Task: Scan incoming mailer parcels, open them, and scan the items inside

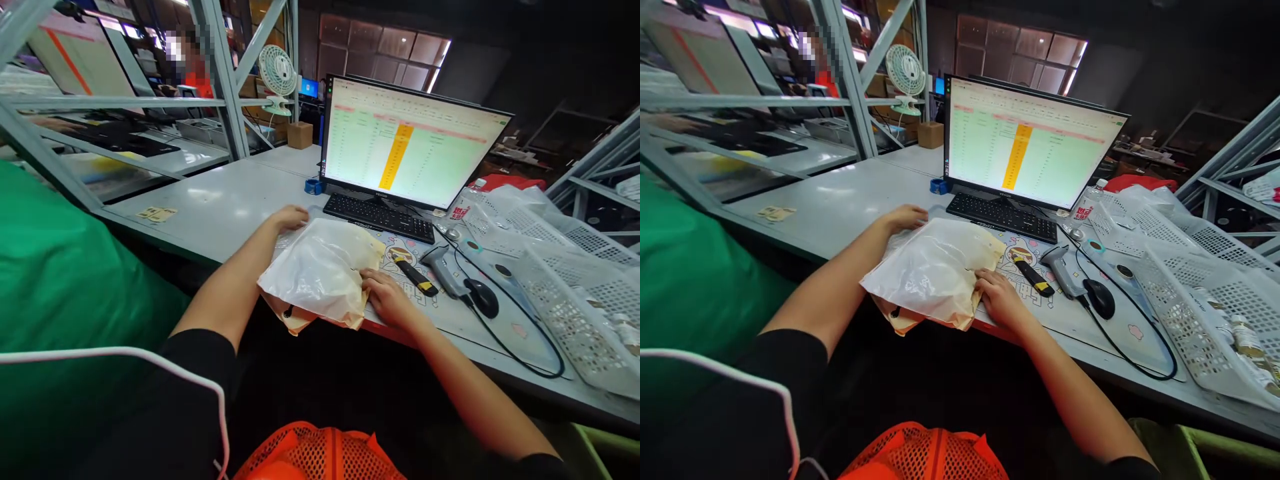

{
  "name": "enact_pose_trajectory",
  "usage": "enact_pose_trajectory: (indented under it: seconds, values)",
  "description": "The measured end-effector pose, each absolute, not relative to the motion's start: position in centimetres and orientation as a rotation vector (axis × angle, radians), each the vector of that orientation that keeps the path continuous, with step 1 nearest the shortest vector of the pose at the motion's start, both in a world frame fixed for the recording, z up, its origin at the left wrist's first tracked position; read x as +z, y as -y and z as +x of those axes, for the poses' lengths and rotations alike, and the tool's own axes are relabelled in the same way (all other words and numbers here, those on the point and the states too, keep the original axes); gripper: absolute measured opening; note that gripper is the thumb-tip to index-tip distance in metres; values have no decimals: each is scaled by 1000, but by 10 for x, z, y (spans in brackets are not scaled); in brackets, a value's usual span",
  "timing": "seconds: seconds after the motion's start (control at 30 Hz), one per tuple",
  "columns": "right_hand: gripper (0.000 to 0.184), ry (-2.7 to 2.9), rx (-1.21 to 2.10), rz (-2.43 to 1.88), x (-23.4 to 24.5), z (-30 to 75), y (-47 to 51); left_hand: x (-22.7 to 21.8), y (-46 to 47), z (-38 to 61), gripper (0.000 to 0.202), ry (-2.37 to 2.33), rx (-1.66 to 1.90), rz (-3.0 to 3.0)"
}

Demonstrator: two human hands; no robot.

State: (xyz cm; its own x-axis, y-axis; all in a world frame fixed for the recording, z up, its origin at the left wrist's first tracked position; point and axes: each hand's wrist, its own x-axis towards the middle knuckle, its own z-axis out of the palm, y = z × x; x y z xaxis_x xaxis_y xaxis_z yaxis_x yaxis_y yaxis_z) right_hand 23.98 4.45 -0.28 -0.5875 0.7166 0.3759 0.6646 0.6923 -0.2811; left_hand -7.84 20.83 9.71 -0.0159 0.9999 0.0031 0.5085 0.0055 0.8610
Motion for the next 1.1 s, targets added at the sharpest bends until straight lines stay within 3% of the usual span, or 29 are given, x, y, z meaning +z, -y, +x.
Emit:
enact_pose_trajectory:
  seconds: [0.13,0.23,0.37,0.43,0.6,0.77,0.9,1.1]
  values:
    - [25,2329,129,-1268,25,271,-52,135,-185,-83,38,-1459,888,1869]
    - [39,1915,-54,-1658,50,322,-71,144,-143,-47,54,-1176,598,2364]
    - [68,1525,18,-2401,59,374,-96,100,-97,21,85,-1159,264,2750]
    - [70,1527,161,-2544,53,380,-103,70,-83,43,87,-1144,85,2795]
    - [55,1521,250,-2508,54,376,-112,29,-56,55,86,-1111,-20,2975]
    - [28,1735,636,-2179,111,373,-103,32,-44,53,83,-1118,-18,3000]
    - [27,1951,939,-1911,148,353,-85,34,-43,52,82,-1127,-18,2987]
    - [31,2008,876,-1904,143,342,-91,41,-45,51,70,-1085,195,2885]
